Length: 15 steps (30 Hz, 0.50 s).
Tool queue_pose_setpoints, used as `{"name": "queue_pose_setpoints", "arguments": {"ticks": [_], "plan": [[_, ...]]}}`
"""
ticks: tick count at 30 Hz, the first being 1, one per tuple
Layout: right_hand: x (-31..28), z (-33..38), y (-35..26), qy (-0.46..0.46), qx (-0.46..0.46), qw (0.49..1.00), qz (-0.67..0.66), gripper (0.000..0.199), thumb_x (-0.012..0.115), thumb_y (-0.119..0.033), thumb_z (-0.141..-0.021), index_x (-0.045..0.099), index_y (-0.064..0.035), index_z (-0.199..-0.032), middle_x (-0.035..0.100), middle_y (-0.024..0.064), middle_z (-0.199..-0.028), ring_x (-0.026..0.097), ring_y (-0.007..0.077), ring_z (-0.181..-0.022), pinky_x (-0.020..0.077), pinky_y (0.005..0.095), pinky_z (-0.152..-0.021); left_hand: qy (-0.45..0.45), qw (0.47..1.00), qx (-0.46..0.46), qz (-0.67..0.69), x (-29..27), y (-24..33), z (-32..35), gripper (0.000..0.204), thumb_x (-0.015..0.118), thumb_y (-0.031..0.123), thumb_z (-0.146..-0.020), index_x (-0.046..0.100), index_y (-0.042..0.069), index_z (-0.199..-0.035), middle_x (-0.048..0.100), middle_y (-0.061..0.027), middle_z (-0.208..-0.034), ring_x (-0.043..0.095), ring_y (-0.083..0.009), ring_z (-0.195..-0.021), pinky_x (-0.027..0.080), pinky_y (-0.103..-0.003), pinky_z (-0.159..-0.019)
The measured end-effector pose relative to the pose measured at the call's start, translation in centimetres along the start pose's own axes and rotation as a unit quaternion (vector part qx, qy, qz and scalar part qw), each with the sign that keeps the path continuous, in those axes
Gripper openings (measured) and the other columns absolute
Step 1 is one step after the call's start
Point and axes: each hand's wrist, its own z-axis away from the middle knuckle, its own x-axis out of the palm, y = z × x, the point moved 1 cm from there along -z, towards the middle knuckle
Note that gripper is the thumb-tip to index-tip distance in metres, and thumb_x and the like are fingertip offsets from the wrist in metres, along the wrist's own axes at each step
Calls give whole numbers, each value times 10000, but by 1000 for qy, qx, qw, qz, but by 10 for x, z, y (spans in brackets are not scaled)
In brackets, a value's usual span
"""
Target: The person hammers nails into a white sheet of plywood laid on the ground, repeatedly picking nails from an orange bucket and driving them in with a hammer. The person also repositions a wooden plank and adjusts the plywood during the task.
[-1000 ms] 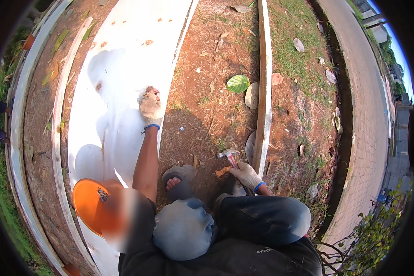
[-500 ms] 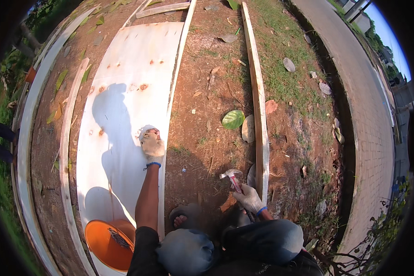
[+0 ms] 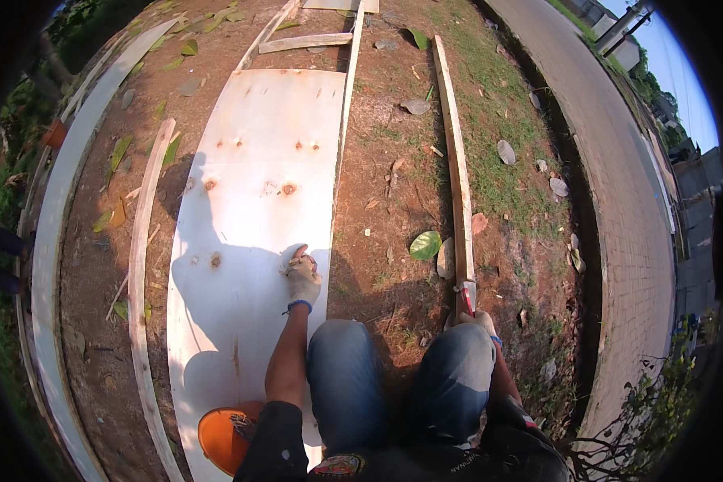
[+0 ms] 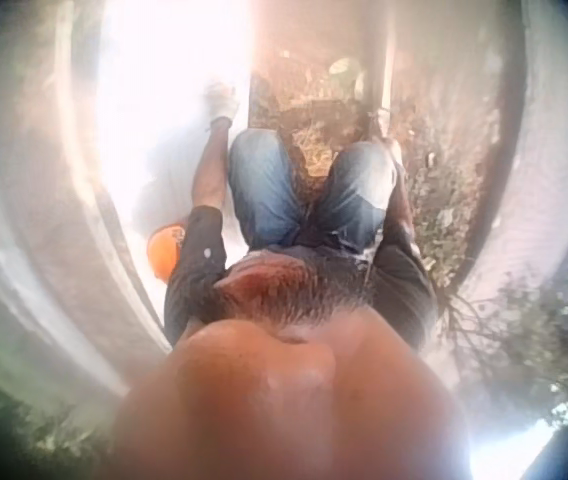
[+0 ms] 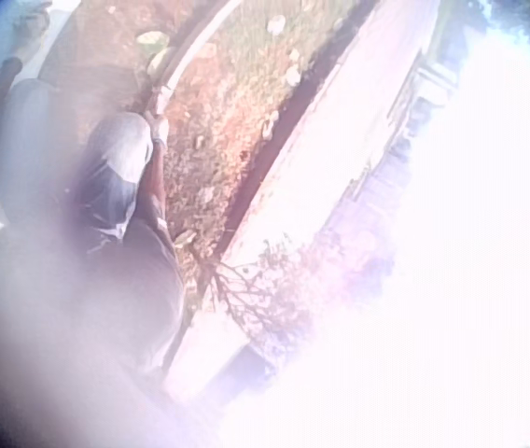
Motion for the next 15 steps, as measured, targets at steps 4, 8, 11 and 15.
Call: {"name": "queue_pose_setpoints", "arguments": {"ticks": [4,8,11,15], "plan": [[20,21,-63,4,18,994,111,472,683,-390,-840,749,-1,-1101,741,268,-972,745,389,-973,550,475,-852,-69,989,-22,-127,-49,-7,-13,251,628,51,-869,649,73,-1118,617,-90,-1305,613,-260,-1105,501,-413,-969],[5,-10,-65,39,-30,998,28,448,674,-385,-859,745,2,-1074,737,265,-955,742,378,-949,546,466,-824,-171,973,-39,-152,-49,-7,-31,65,645,110,-874,646,84,-814,494,-112,-1589,565,-325,-1325,453,-479,-1097],[-14,-52,-100,78,-94,992,38,424,667,-379,-886,736,10,-1040,731,252,-924,736,351,-913,538,449,-789,-158,975,25,-153,-43,-21,-39,34,621,81,-890,651,67,-880,488,-88,-1593,571,-318,-1318,454,-445,-1106],[-26,-106,-206,64,-114,989,-75,352,678,-351,-946,679,-4,-1002,657,108,-808,642,201,-733,497,366,-664,-120,987,41,-98,-31,-19,-74,132,584,54,-925,633,44,-1047,502,-79,-1555,574,-322,-1292,478,-428,-1072]]}}
